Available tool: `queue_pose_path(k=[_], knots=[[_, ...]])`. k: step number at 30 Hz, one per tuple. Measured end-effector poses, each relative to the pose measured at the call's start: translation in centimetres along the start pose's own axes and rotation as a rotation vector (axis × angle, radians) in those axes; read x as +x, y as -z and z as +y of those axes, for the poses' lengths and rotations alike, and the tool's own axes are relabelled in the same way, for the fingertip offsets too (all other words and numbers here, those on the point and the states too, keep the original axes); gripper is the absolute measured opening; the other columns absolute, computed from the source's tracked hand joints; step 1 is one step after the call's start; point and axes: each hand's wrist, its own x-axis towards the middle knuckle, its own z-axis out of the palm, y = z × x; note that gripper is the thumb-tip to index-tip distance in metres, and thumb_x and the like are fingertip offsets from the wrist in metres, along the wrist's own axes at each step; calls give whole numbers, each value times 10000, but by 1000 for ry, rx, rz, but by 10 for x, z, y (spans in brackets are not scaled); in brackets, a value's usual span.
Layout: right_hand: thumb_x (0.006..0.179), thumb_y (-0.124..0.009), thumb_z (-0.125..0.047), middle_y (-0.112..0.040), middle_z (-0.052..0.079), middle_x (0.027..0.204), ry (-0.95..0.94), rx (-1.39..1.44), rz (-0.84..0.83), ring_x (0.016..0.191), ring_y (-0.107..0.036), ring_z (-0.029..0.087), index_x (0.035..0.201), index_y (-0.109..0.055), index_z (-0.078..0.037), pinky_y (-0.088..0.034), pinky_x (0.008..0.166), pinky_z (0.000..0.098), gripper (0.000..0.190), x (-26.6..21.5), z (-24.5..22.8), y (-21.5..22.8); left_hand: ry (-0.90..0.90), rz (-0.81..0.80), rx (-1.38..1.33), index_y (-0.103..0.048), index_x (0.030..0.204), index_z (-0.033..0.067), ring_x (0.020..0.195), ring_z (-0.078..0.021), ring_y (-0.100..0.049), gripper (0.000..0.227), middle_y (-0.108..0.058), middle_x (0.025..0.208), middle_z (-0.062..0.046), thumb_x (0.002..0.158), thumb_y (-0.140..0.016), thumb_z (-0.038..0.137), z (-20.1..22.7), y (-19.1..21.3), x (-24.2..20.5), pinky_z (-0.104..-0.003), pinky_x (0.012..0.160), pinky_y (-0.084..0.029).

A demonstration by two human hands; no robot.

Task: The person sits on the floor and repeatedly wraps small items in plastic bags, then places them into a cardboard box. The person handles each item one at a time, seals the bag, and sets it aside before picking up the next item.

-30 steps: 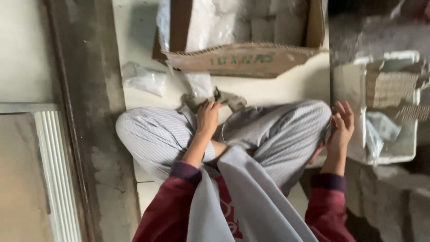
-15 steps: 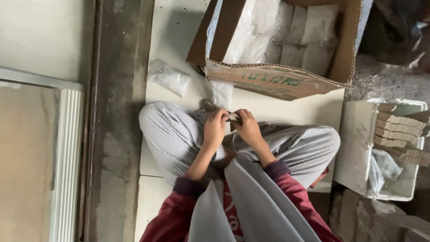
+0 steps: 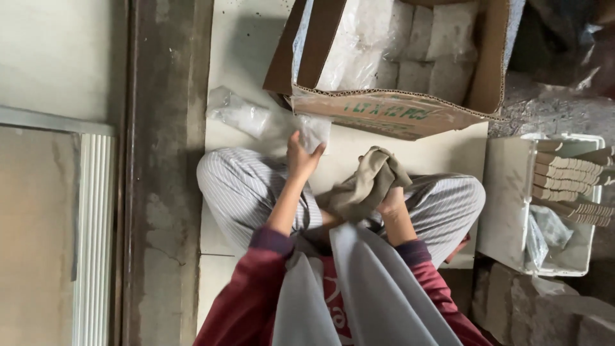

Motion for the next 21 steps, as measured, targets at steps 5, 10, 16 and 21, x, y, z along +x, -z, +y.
queue_pose_path(k=[5, 10, 16, 21], knots=[[893, -538, -684, -663, 201, 1270, -29, 136, 204, 1136, -664, 311, 1318, -582, -59, -511, 994, 469, 756, 1, 0, 0, -46, 171, 12, -291, 1525, -59, 1232, -566, -560, 1139, -507, 1355, -387, 695, -892, 435, 76, -2, -8, -680, 1032, -461], [895, -599, -649, -689, 164, 1227, 4, 261, 393, 1102, -689, 304, 1245, -647, -99, -551, 955, 467, 654, -11, -19, 13, -119, 388, -113, -343, 1506, -75, 1189, -511, -619, 1236, -579, 1289, -362, 779, -551, 903, 47, -24, -13, -580, 975, -513], [897, -679, -602, -723, 115, 1169, 32, 442, 578, 1056, -722, 294, 1148, -735, -152, -604, 905, 464, 518, -36, -43, 28, 318, -127, -891, -90, 1643, 74, 1511, -551, 1, 1000, 11, 1608, -441, 950, -748, 367, 162, 87, -82, -628, 1228, -111], [1024, -568, -503, -597, 135, 1413, 513, 40, 462, 1293, -589, 342, 1346, -550, -151, -468, 1121, 555, 478, -57, -30, -9, 560, -298, -1631, -700, 1282, 82, 1162, -328, -678, 617, -715, 1242, -190, 955, -596, 595, 203, 117, -132, -502, 1033, -532]])
